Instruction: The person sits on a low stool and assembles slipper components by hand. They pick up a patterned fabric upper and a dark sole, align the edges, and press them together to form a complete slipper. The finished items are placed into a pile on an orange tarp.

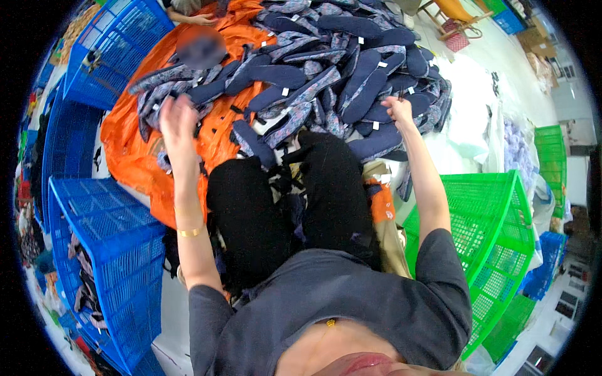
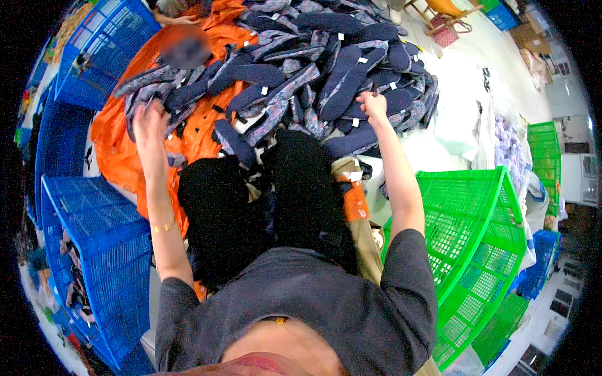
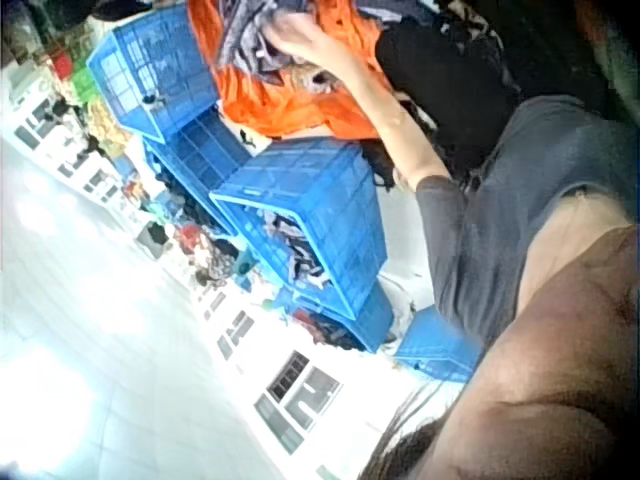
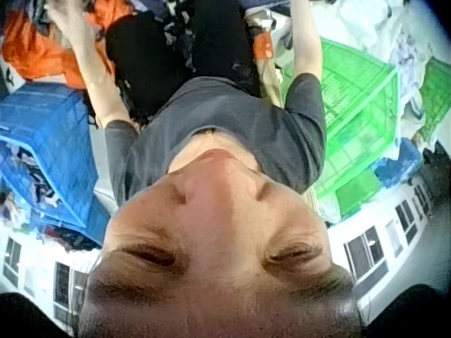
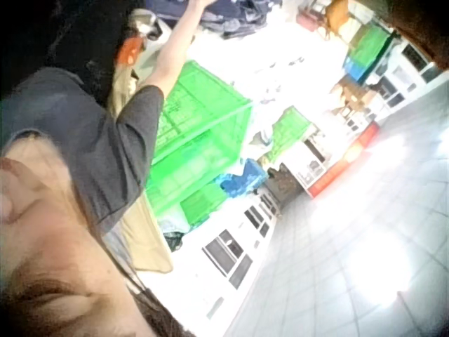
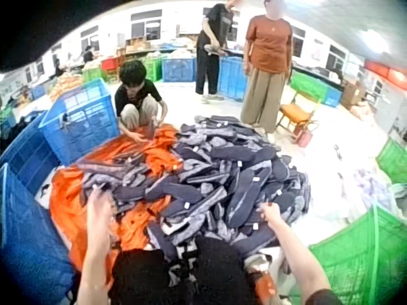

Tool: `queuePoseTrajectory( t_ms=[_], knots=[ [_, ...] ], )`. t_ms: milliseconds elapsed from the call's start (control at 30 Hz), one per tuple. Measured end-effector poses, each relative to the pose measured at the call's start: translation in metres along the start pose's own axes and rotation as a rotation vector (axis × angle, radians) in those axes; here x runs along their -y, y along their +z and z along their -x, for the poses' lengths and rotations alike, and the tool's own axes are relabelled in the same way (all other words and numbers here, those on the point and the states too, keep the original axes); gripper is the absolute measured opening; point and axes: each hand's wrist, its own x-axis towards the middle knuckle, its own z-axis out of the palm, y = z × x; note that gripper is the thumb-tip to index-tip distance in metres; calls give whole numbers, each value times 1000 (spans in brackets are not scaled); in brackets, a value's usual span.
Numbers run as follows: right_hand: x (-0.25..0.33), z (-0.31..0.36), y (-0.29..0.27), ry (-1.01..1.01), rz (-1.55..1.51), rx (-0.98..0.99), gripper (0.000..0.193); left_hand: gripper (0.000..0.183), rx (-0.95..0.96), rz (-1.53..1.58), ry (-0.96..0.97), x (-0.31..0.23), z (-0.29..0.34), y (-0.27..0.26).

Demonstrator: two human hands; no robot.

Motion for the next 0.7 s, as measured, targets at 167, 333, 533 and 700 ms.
queuePoseTrajectory(
  t_ms=[167, 333, 533, 700],
  knots=[
    [-68, -127, -2, 35, 335, -209, 21, 31, 466, -221, -231, 10, 47, 22],
    [-64, -168, 44, -179, 86, -280, 52, 28, 514, -522, -208, 1, 39, 22],
    [-46, -154, 73, -106, 557, -115, 59, 29, 590, -416, -288, 0, 34, 25],
    [9, -51, 104, -597, 407, 227, 44, 30, 618, -415, -150, -4, 39, 26]
  ],
)
